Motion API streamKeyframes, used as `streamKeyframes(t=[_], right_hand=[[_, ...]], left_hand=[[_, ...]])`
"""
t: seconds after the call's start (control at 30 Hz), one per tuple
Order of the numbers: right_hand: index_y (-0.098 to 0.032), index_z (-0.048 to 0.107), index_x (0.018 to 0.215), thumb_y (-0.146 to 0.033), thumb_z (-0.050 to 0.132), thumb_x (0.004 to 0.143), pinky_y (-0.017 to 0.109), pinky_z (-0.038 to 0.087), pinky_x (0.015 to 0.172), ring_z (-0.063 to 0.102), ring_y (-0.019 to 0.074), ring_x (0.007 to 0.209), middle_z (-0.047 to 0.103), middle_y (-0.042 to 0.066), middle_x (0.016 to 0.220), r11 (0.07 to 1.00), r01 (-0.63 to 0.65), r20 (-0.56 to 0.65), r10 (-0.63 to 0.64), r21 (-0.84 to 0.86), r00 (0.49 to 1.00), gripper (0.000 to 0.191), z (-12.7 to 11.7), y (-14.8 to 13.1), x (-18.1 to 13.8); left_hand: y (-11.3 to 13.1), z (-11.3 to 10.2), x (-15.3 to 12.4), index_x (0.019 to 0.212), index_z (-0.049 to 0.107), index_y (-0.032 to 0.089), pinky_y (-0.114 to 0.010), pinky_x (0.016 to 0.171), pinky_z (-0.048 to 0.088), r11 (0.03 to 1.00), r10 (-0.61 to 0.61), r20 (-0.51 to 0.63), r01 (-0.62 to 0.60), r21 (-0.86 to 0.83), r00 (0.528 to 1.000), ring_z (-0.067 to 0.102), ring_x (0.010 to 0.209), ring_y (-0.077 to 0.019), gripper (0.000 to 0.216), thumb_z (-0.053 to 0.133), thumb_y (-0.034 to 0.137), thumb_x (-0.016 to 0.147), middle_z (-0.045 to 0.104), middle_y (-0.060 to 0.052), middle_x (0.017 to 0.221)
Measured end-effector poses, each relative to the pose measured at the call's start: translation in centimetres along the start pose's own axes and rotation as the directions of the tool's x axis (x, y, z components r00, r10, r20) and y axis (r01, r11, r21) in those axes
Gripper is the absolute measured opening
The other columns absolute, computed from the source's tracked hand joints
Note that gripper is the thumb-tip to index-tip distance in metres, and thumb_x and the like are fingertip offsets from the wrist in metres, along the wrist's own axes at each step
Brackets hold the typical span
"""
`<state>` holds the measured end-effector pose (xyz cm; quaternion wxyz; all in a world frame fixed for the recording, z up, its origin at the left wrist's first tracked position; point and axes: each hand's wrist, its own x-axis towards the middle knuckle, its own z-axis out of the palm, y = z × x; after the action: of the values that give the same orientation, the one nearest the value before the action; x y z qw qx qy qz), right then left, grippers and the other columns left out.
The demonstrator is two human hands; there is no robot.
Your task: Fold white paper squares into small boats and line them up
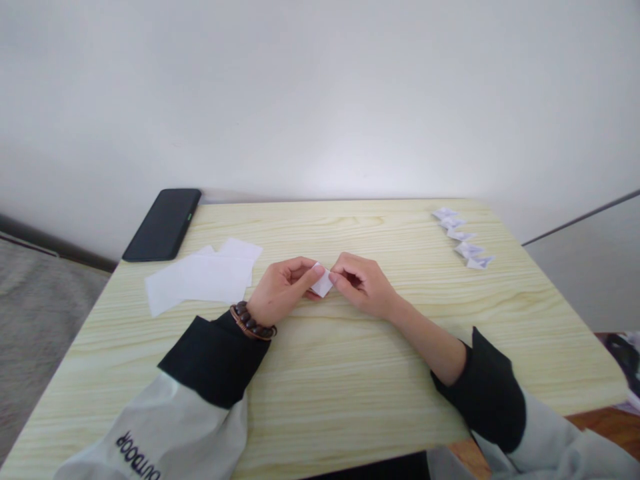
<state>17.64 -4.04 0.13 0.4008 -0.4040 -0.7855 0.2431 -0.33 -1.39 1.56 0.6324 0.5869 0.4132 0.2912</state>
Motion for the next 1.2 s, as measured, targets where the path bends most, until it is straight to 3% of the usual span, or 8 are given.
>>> streamKeyframes(t=[0.2, 0.37, 0.6, 0.9, 1.1, 1.2], right_hand=[[-0.017, 0.053, 0.073, -0.020, 0.046, 0.087, 0.022, 0.033, 0.056, 0.043, 0.0091, 0.058, 0.046, -0.002, 0.064, 1.000, 0.006, 0.047, -0.005, -0.010, 0.999, 0.016, 0.0, -0.2, 0.1], [-0.017, 0.053, 0.071, -0.022, 0.047, 0.087, 0.022, 0.033, 0.055, 0.043, 0.0087, 0.057, 0.047, -0.002, 0.063, 1.000, -0.013, 0.053, 0.013, 0.005, 0.999, 0.017, -0.1, -0.3, 0.1], [-0.016, 0.053, 0.071, -0.021, 0.047, 0.087, 0.021, 0.033, 0.055, 0.042, 0.0080, 0.057, 0.047, -0.002, 0.064, 1.000, -0.007, 0.057, 0.007, 0.009, 0.998, 0.017, 0.0, -0.2, 0.0], [-0.016, 0.054, 0.073, -0.023, 0.046, 0.088, 0.022, 0.033, 0.056, 0.043, 0.0085, 0.058, 0.048, -0.002, 0.064, 1.000, -0.012, 0.068, 0.012, -0.004, 0.998, 0.018, -0.1, -0.1, -0.1], [-0.016, 0.055, 0.070, -0.024, 0.046, 0.088, 0.022, 0.031, 0.052, 0.041, 0.0084, 0.053, 0.048, -0.002, 0.060, 0.988, -0.152, -0.075, 0.150, -0.032, 0.986, 0.022, 0.1, 0.2, 0.0], [-0.016, 0.057, 0.071, -0.026, 0.045, 0.089, 0.022, 0.032, 0.052, 0.043, 0.0088, 0.053, 0.050, -0.001, 0.060, 0.985, -0.163, -0.092, 0.158, -0.050, 0.983, 0.024, 0.1, 0.2, 0.1]], left_hand=[[0.0, 0.1, -0.3, 0.071, 0.066, 0.013, -0.023, 0.059, 0.053, 0.991, 0.095, -0.119, -0.083, 0.100, 0.988, 0.062, 0.062, -0.0144, 0.033, 0.065, 0.046, 0.071, 0.068, -0.002, 0.065], [0.4, 0.1, -0.4, 0.070, 0.066, 0.014, -0.023, 0.057, 0.052, 0.988, 0.091, -0.118, -0.074, 0.139, 0.989, 0.062, 0.060, -0.0151, 0.034, 0.065, 0.048, 0.070, 0.068, -0.002, 0.064], [0.1, 0.2, -0.2, 0.075, 0.063, 0.014, -0.022, 0.052, 0.050, 0.995, 0.091, -0.109, -0.085, 0.055, 0.990, 0.059, 0.057, -0.0130, 0.033, 0.065, 0.047, 0.070, 0.065, -0.001, 0.065], [-0.3, -0.3, -0.2, 0.078, 0.069, 0.013, -0.025, 0.063, 0.053, 0.982, 0.152, -0.152, -0.131, 0.139, 0.977, 0.063, 0.067, -0.0164, 0.030, 0.066, 0.042, 0.072, 0.071, -0.004, 0.072], [-0.6, -0.3, 0.1, 0.109, 0.059, 0.014, -0.027, 0.067, 0.054, 0.982, 0.172, -0.165, -0.155, 0.112, 0.971, 0.066, 0.074, -0.0166, 0.049, 0.068, 0.042, 0.070, 0.070, -0.008, 0.094], [-0.6, -0.8, 0.2, 0.113, 0.055, 0.014, -0.029, 0.069, 0.053, 0.986, 0.139, -0.095, -0.128, 0.110, 0.986, 0.066, 0.070, -0.0164, 0.055, 0.071, 0.040, 0.067, 0.071, -0.006, 0.083]])
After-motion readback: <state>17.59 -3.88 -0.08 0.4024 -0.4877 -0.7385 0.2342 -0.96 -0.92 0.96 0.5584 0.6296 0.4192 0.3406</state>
